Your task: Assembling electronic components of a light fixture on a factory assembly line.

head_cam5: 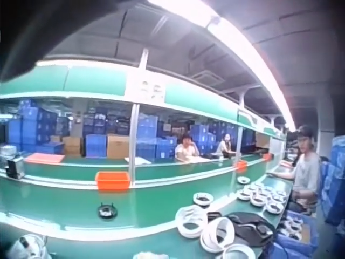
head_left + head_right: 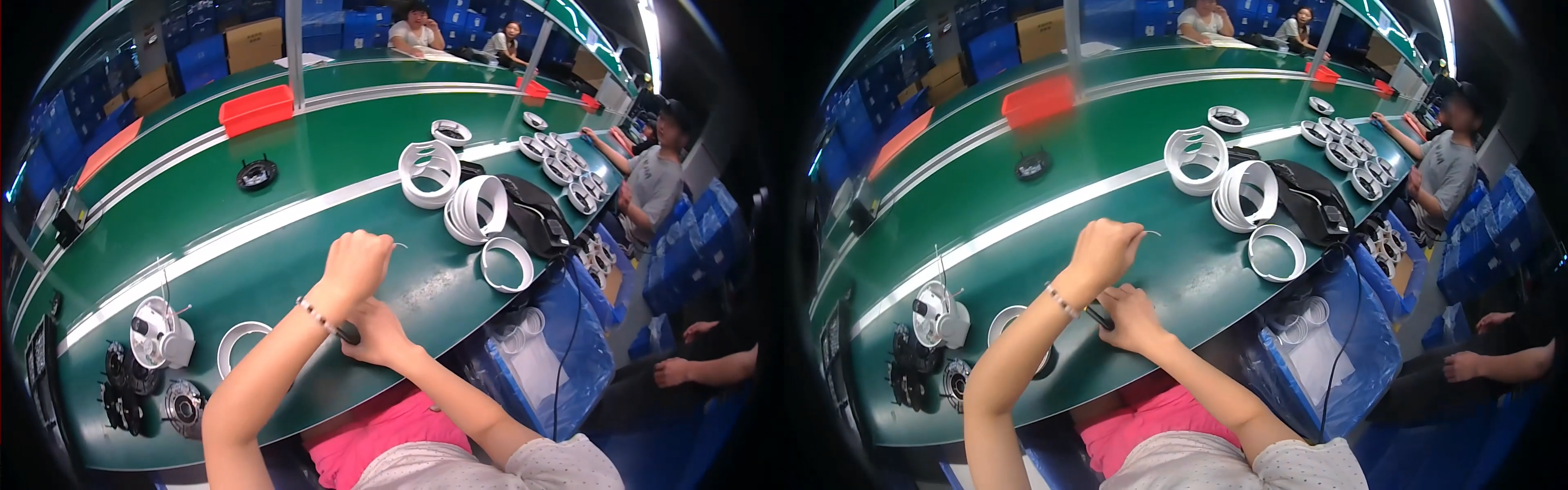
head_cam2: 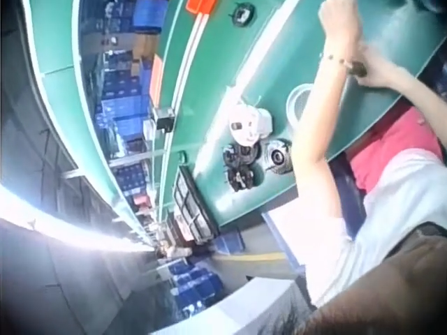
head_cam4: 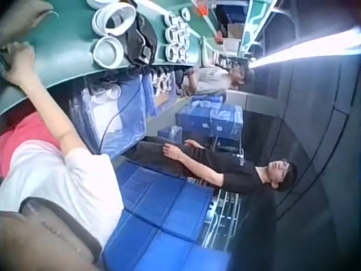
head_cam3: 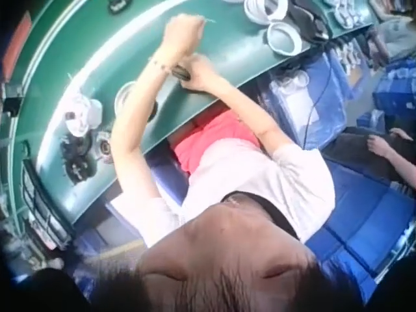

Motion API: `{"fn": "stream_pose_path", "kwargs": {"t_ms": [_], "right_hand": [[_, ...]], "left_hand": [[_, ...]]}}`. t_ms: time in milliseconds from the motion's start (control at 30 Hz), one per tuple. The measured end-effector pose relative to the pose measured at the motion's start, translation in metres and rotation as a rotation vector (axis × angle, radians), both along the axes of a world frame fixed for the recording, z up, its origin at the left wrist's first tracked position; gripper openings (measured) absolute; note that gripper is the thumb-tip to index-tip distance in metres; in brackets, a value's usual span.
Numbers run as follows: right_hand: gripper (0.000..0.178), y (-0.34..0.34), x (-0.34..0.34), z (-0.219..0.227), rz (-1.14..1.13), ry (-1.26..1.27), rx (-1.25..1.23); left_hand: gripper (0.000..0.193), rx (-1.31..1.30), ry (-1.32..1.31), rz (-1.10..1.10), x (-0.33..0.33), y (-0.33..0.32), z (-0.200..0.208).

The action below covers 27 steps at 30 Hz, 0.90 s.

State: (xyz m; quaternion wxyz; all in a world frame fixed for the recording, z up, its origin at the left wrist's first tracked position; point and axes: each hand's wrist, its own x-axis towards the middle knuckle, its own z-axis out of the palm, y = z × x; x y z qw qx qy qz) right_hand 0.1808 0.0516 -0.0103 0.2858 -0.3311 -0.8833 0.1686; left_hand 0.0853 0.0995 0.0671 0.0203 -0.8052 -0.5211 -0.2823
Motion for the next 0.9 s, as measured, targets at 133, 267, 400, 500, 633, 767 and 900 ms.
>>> {"fn": "stream_pose_path", "kwargs": {"t_ms": [133,267,400,500,633,767,900], "right_hand": [[0.054,0.003,0.007,-0.014,0.025,0.168,0.059],[0.053,0.003,0.018,-0.014,0.024,0.154,0.024],[0.048,-0.002,0.009,-0.007,0.105,0.184,0.012],[0.049,-0.001,0.012,-0.006,0.071,0.114,0.036],[0.050,-0.003,0.011,-0.012,0.079,0.191,0.029],[0.048,-0.005,0.007,-0.006,0.100,0.141,0.021],[0.054,0.001,0.011,-0.018,0.096,0.158,0.012]], "left_hand": [[0.047,-0.431,0.039,-0.080,-0.005,-0.004,0.002],[0.049,-0.093,-0.212,0.105,-0.077,-0.079,0.045],[0.045,0.559,-0.456,1.024,-0.191,-0.210,-0.010],[0.062,0.304,-0.711,1.256,-0.217,-0.240,-0.061],[0.054,0.090,-1.321,1.042,-0.226,-0.224,-0.055],[0.041,-0.033,-1.438,0.936,-0.246,-0.209,-0.055],[0.027,-0.067,-1.421,0.859,-0.272,-0.201,-0.071]]}}
